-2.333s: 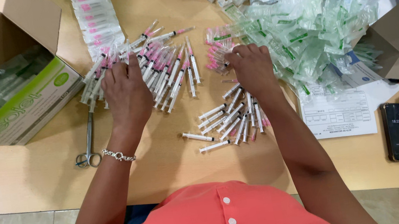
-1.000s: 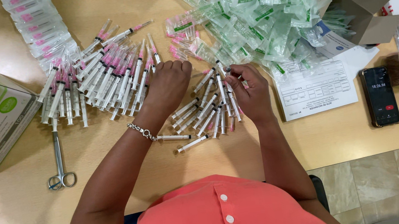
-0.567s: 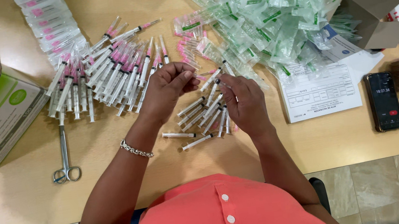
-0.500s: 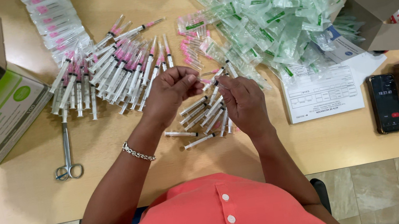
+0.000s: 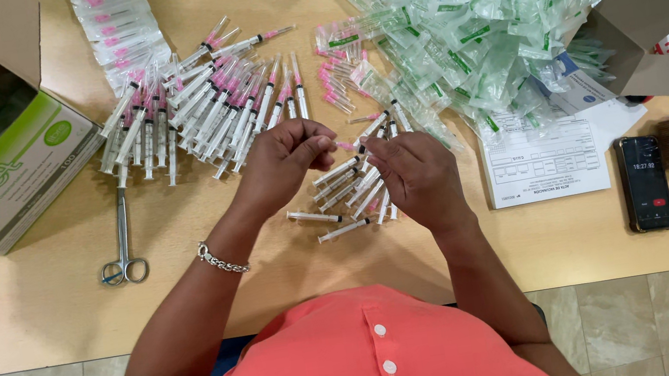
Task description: The person repeatedly picks up syringe barrels and needles from a table, connects them by hand, and places the assembled syringes into a growing pile. The workspace contains many pre-assembled syringes, empty plastic wrappers, and a pair of scissors.
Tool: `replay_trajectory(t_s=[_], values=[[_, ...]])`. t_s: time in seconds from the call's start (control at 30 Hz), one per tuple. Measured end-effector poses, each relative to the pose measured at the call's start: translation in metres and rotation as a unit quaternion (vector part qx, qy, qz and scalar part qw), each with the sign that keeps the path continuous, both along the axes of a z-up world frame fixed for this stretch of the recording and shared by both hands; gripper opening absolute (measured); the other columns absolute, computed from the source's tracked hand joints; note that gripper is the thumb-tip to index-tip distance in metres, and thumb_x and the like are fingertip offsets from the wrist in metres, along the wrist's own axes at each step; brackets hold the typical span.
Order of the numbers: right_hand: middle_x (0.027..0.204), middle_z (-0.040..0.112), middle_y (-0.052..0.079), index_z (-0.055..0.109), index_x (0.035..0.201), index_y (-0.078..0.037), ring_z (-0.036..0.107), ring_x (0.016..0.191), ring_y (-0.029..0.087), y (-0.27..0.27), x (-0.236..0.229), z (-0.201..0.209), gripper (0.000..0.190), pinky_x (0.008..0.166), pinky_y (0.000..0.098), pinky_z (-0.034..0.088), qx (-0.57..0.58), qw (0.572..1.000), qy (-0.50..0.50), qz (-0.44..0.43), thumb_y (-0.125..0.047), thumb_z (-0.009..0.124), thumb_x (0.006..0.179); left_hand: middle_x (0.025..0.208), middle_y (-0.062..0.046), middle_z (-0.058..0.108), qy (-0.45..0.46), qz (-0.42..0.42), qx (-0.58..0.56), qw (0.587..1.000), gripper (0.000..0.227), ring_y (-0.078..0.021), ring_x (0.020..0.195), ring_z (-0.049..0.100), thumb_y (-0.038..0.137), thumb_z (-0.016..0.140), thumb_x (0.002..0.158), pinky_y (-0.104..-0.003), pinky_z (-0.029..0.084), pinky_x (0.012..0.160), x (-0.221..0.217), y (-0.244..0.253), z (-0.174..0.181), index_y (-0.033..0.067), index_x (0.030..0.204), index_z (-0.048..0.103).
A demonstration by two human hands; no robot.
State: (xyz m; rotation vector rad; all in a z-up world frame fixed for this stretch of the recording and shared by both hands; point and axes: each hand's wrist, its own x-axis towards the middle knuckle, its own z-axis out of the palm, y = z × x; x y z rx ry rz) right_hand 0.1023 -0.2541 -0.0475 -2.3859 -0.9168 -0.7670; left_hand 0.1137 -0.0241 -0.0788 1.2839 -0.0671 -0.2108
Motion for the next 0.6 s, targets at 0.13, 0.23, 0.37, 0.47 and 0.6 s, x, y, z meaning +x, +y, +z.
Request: replay_trajectory(t_s=[0.13, 0.23, 0.37, 0.47, 0.6], values=[[0.080, 0.059, 0.006, 0.078, 0.111, -0.012, 0.062, 0.067, 0.029, 0.003, -0.005, 0.006, 0.019, 0.062, 0.0419, 0.053, -0.051, 0.997, -0.050, 0.025, -0.025, 0.068, 0.101, 0.070, -0.012, 0.070, -0.100, -0.063, 0.201, 0.972, 0.013, -0.0183, 0.064, 0.071, 0.009, 0.066, 0.100, -0.035, 0.063, 0.066, -0.011, 0.018, 0.037, 0.0010, 0.101, 0.076], [0.080, 0.063, 0.009, 0.078, 0.111, -0.008, 0.064, 0.066, 0.027, 0.010, -0.013, 0.008, 0.016, 0.060, 0.0395, 0.054, -0.076, 0.990, -0.057, 0.100, -0.014, 0.072, 0.097, 0.083, -0.023, 0.074, -0.117, -0.184, 0.344, 0.913, 0.021, -0.0386, 0.075, 0.075, 0.019, 0.060, 0.103, -0.051, 0.060, 0.077, -0.022, 0.022, 0.048, 0.0075, 0.107, 0.078], [0.090, 0.065, 0.011, 0.077, 0.107, -0.007, 0.065, 0.072, 0.031, 0.019, -0.029, -0.012, 0.017, 0.065, 0.0427, 0.056, 0.018, 0.987, -0.007, 0.159, -0.019, 0.072, 0.097, 0.092, -0.023, 0.072, -0.188, -0.179, 0.369, 0.892, 0.016, -0.0501, 0.090, 0.070, 0.013, 0.057, 0.099, -0.057, 0.057, 0.080, -0.038, 0.017, 0.017, 0.0084, 0.103, 0.071], [0.093, 0.069, 0.008, 0.078, 0.105, -0.008, 0.068, 0.074, 0.028, 0.021, -0.037, -0.027, 0.018, 0.068, 0.0406, 0.058, 0.107, 0.983, 0.058, 0.139, -0.023, 0.076, 0.095, 0.090, -0.017, 0.070, -0.235, -0.129, 0.377, 0.886, 0.013, -0.0445, 0.090, 0.069, 0.013, 0.056, 0.098, -0.052, 0.058, 0.078, -0.048, 0.013, -0.003, 0.0119, 0.098, 0.069], [0.085, 0.075, 0.008, 0.079, 0.093, -0.005, 0.072, 0.074, 0.025, 0.025, -0.049, -0.049, 0.020, 0.065, 0.0349, 0.058, 0.285, 0.926, 0.242, 0.051, -0.024, 0.082, 0.090, 0.083, -0.006, 0.064, -0.388, -0.079, 0.405, 0.824, 0.017, -0.0291, 0.079, 0.068, 0.013, 0.051, 0.102, -0.039, 0.055, 0.074, -0.053, 0.011, -0.014, 0.0132, 0.098, 0.068]])
